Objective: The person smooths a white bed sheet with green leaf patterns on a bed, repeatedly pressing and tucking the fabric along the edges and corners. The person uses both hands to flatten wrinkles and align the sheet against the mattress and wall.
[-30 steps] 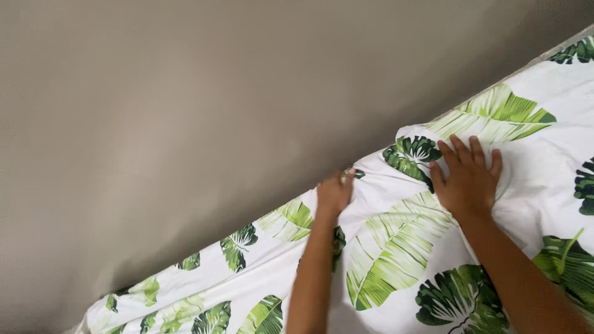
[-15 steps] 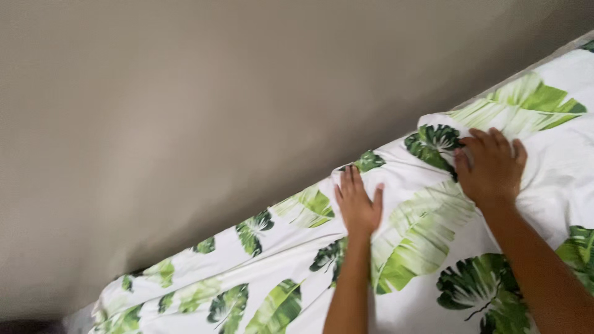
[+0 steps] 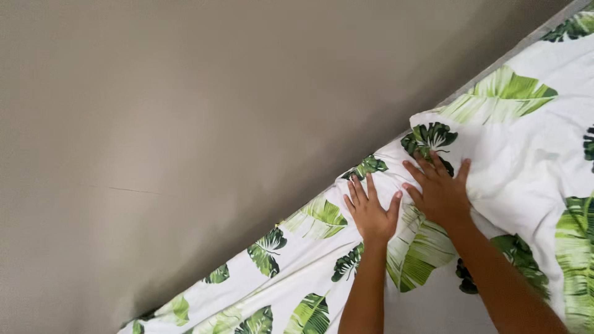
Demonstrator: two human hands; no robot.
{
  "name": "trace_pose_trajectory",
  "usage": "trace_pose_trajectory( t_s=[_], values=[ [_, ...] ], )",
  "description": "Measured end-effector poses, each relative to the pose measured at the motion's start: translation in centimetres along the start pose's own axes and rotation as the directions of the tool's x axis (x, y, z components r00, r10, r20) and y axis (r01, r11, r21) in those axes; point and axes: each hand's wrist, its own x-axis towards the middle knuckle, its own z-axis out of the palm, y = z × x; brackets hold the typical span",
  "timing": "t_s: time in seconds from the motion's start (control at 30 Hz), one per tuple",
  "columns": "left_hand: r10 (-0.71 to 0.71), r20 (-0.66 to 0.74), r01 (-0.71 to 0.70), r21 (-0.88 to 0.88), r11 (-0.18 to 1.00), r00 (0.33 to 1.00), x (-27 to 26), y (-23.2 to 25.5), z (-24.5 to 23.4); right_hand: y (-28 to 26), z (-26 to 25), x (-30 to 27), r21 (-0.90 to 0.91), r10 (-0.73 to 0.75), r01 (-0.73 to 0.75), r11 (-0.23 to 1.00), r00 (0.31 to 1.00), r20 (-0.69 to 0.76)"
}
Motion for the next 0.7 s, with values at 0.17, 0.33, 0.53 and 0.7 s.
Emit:
trace_pose_trajectory(
  t_s=[0.17,0.33,0.53,0.7],
  values=[
    [0.023,-0.015,-0.025,-0.127,0.992,1.000,-2.9,1.3,0.3,-0.3,0.9,-2.2,-0.045,0.113,-0.112,0.993,0.993,0.041],
    [0.045,-0.187,-0.077,-0.165,0.983,0.981,-5.1,2.6,1.5,-0.5,-0.1,-1.9,0.024,0.059,-0.059,0.998,0.998,-0.002],
    [-0.092,-0.356,0.014,-0.217,0.976,0.930,-5.4,2.3,2.2,-0.7,-1.9,-4.0,0.147,-0.025,0.018,0.989,0.999,0.040],
    [-0.192,-0.368,0.178,-0.074,0.981,0.910,-7.0,3.1,2.1,0.2,-2.6,-7.2,0.177,-0.154,0.139,0.974,0.985,0.077]
  ],
)
